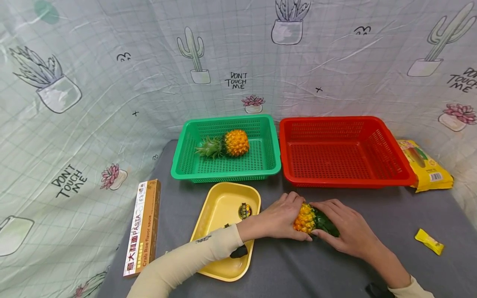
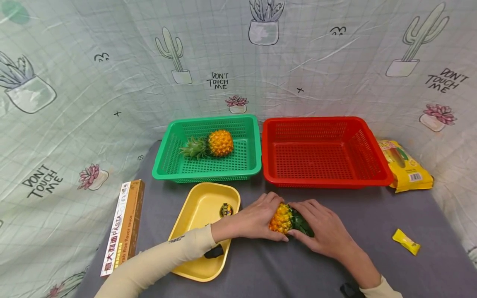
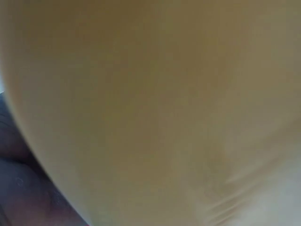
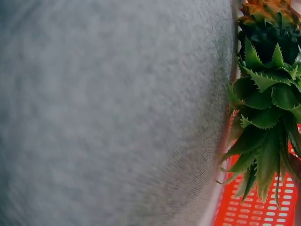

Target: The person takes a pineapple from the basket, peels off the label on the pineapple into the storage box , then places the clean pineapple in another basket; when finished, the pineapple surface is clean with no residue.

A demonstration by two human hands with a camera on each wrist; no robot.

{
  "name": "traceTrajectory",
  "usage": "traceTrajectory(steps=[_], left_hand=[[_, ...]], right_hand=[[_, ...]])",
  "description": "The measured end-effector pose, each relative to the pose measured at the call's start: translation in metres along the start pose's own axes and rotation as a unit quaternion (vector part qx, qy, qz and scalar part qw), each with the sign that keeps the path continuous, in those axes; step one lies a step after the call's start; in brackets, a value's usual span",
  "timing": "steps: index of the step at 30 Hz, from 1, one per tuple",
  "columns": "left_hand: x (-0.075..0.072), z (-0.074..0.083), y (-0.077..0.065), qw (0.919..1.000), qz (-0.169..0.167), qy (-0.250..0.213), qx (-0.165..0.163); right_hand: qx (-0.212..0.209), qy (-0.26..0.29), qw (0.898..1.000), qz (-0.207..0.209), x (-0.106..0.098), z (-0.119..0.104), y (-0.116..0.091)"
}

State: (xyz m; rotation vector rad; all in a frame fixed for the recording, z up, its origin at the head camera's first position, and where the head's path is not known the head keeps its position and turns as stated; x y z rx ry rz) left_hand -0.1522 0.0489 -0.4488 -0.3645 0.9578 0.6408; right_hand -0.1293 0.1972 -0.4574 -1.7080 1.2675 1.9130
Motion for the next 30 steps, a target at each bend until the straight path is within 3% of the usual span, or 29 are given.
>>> traceTrajectory(steps=[8,12,16,19,22,24,30], left_hand=[[-0.001,-0.002,0.001,1.0,0.006,-0.007,0.005],[-0.002,-0.005,0.001,0.9998,0.01,-0.02,0.0],[-0.002,-0.004,0.0,0.9997,0.019,-0.011,0.005],[-0.003,-0.002,-0.001,0.9994,0.031,0.002,0.013],[-0.002,0.0,-0.001,0.9991,0.037,0.013,0.015],[-0.002,0.0,-0.001,0.999,0.037,0.019,0.016],[-0.001,0.0,-0.002,0.9992,0.03,0.023,0.015]], right_hand=[[-0.011,-0.008,1.0,-0.004,-0.007,0.001,0.002],[-0.016,-0.015,1.0,0.016,-0.017,0.003,0.004],[-0.043,-0.01,0.994,0.104,-0.043,0.006,0.012],[-0.067,-0.016,0.98,0.188,-0.064,0.012,0.019],[-0.066,-0.038,0.97,0.229,-0.077,0.023,0.024],[-0.056,-0.051,0.97,0.232,-0.081,0.032,0.027],[-0.02,-0.078,0.978,0.191,-0.075,0.055,0.029]])
Point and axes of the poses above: each hand's wrist, its own y-axis towards the middle knuckle, its own x-axis out of the palm, z = x × y, the point moved 8 cm from there along y, towards the middle knuckle, and after that the axes turned 14 degrees about -y, right-handed, at the moved point
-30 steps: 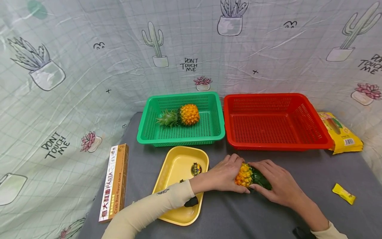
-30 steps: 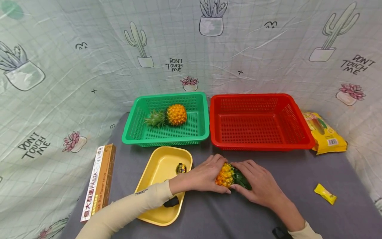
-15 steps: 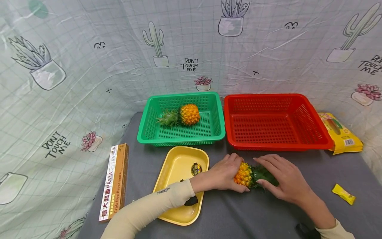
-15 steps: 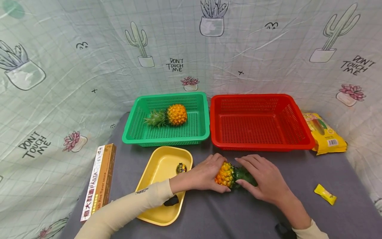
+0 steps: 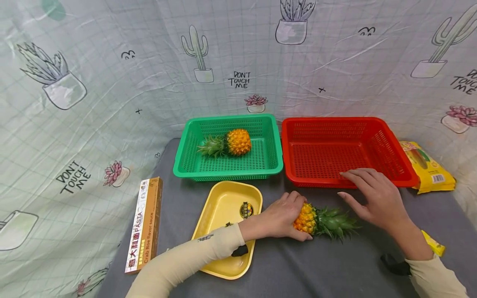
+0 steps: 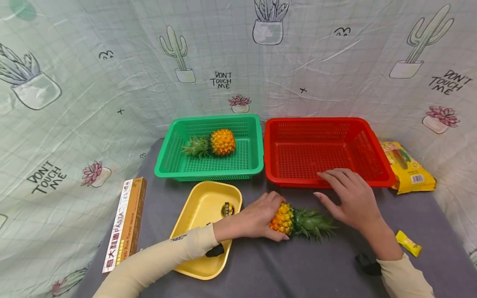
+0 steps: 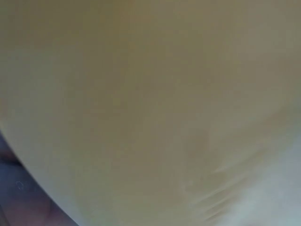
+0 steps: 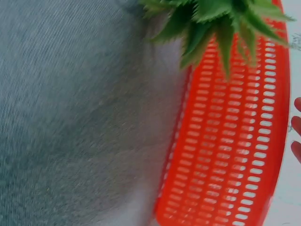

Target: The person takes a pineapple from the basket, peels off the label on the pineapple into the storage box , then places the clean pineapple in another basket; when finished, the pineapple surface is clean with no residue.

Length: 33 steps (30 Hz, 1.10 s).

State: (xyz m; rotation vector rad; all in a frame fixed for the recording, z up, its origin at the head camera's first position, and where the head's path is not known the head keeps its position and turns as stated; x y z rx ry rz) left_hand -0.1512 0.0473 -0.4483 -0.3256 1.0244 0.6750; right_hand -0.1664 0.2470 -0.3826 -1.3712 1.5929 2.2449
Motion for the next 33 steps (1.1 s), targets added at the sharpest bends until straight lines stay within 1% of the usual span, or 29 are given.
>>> traceTrajectory(steps=[4,9,16,18,24,28,33], left_hand=[[0.0,-0.001,0.001,1.0,-0.002,-0.003,-0.003],[0.001,-0.001,0.0,1.0,0.0,-0.002,-0.001],[0.001,0.0,-0.001,0.9999,0.008,0.006,0.006],[0.001,0.001,-0.001,0.9999,0.01,0.011,0.008],[0.002,0.004,-0.002,0.9995,0.012,0.027,0.012],[0.001,0.002,-0.001,0.9995,0.018,0.022,0.01],[0.002,0.001,-0.002,0.9997,0.015,0.019,0.01]], right_hand=[[0.011,-0.014,1.0,-0.019,0.008,0.01,-0.006],[0.022,-0.023,0.999,-0.03,0.015,0.017,-0.013],[0.06,-0.038,0.994,-0.082,0.031,0.029,-0.019],[0.068,-0.044,0.993,-0.085,0.034,0.032,-0.021],[0.07,-0.078,0.99,-0.091,0.041,0.036,-0.025],[0.072,-0.089,0.989,-0.092,0.042,0.038,-0.026],[0.07,-0.094,0.989,-0.087,0.045,0.038,-0.024]])
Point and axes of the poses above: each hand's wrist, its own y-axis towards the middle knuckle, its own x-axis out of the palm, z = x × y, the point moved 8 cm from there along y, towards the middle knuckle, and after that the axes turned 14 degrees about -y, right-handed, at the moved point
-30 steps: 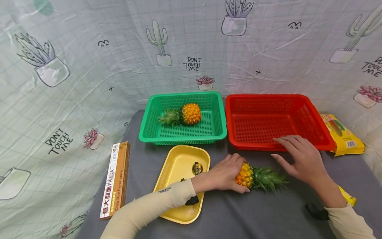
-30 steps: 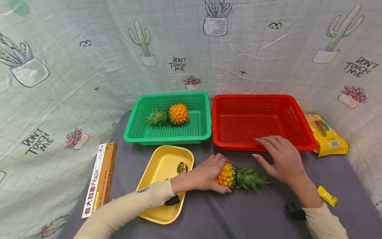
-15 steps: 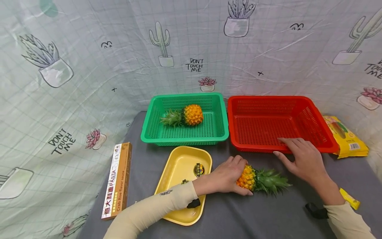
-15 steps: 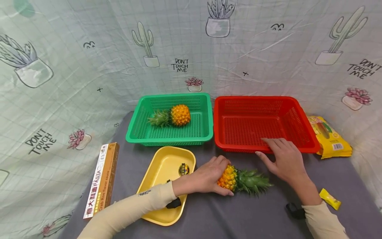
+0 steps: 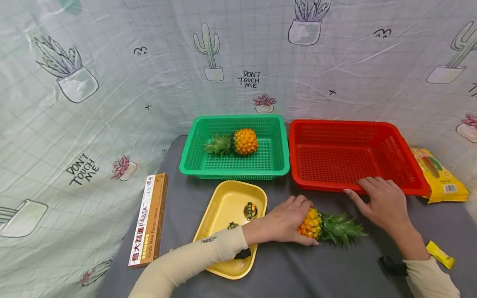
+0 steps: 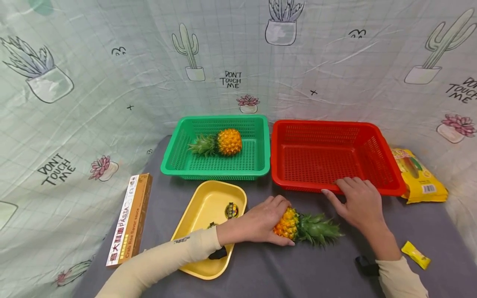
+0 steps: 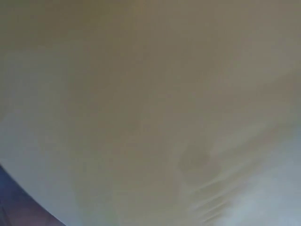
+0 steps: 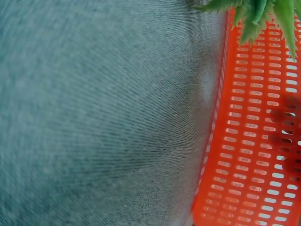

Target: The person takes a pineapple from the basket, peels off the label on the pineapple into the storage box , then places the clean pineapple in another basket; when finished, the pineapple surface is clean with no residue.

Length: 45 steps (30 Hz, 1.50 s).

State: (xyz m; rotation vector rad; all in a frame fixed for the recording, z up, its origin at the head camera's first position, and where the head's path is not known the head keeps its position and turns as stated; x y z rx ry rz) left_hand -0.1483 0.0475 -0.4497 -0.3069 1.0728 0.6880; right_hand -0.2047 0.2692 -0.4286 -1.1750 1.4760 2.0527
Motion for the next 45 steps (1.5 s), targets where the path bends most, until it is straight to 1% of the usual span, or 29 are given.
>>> traceTrajectory(steps=[7,11,15,20,27,35,39,45], left_hand=[[-0.001,0.002,0.001,0.9999,0.002,0.01,0.002],[-0.002,0.003,0.001,0.9998,0.003,0.019,0.0],[-0.001,0.004,0.0,0.9996,0.004,0.027,0.006],[-0.001,0.004,-0.001,0.9997,0.005,0.021,0.013],[-0.006,0.005,0.0,0.9998,0.012,0.003,0.016],[-0.009,0.007,-0.001,0.9997,0.012,0.003,0.02],[-0.012,0.007,-0.001,0.9998,0.008,-0.006,0.017],[-0.017,0.006,-0.002,0.9995,0.0,-0.032,0.007]], right_hand=[[-0.004,-0.006,1.0,0.023,-0.001,-0.003,0.001],[-0.004,-0.006,1.0,0.023,0.0,-0.004,0.001],[-0.004,-0.005,1.0,0.021,0.0,-0.005,0.0],[-0.001,-0.005,1.0,0.024,0.0,-0.005,-0.002],[0.002,-0.008,1.0,0.027,-0.001,-0.005,0.0],[0.004,-0.013,1.0,0.02,-0.001,-0.004,-0.002],[0.006,-0.013,1.0,0.018,-0.001,-0.003,-0.002],[0.009,-0.009,1.0,0.015,-0.001,-0.003,-0.003]])
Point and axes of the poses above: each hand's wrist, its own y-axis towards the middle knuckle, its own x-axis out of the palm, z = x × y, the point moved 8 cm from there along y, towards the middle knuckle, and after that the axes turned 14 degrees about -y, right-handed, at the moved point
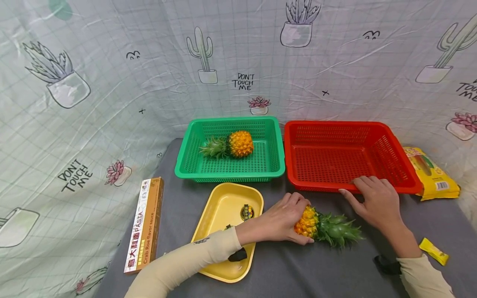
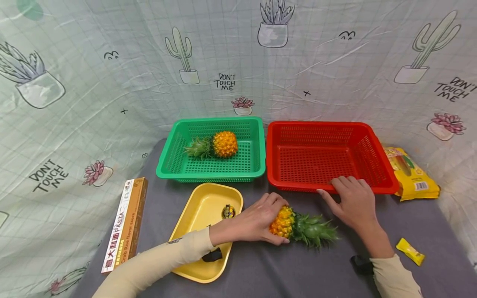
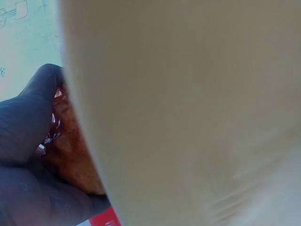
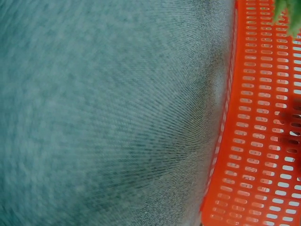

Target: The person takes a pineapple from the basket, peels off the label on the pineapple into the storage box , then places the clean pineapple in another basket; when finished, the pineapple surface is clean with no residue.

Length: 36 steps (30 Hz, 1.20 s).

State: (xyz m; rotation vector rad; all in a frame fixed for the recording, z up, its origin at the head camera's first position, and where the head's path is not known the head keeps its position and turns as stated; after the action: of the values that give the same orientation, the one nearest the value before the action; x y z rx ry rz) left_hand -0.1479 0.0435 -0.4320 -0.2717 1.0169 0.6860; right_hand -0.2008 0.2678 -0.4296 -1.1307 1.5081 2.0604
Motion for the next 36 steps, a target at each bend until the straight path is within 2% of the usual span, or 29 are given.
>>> traceTrajectory(steps=[10,20,30,36], left_hand=[[-0.01,0.003,-0.002,0.9998,0.007,-0.016,0.012],[-0.023,0.002,-0.006,0.9992,0.0,-0.04,0.0],[-0.04,0.004,-0.012,0.9977,0.014,-0.067,0.006],[-0.051,0.004,-0.014,0.9978,0.019,-0.063,0.01]], right_hand=[[-0.004,-0.001,1.0,0.007,-0.001,0.0,0.001],[-0.003,0.0,1.0,0.005,0.0,0.0,0.0],[-0.003,-0.001,1.0,0.009,0.0,0.0,0.0],[-0.005,0.0,1.0,0.01,0.002,0.001,-0.001]])
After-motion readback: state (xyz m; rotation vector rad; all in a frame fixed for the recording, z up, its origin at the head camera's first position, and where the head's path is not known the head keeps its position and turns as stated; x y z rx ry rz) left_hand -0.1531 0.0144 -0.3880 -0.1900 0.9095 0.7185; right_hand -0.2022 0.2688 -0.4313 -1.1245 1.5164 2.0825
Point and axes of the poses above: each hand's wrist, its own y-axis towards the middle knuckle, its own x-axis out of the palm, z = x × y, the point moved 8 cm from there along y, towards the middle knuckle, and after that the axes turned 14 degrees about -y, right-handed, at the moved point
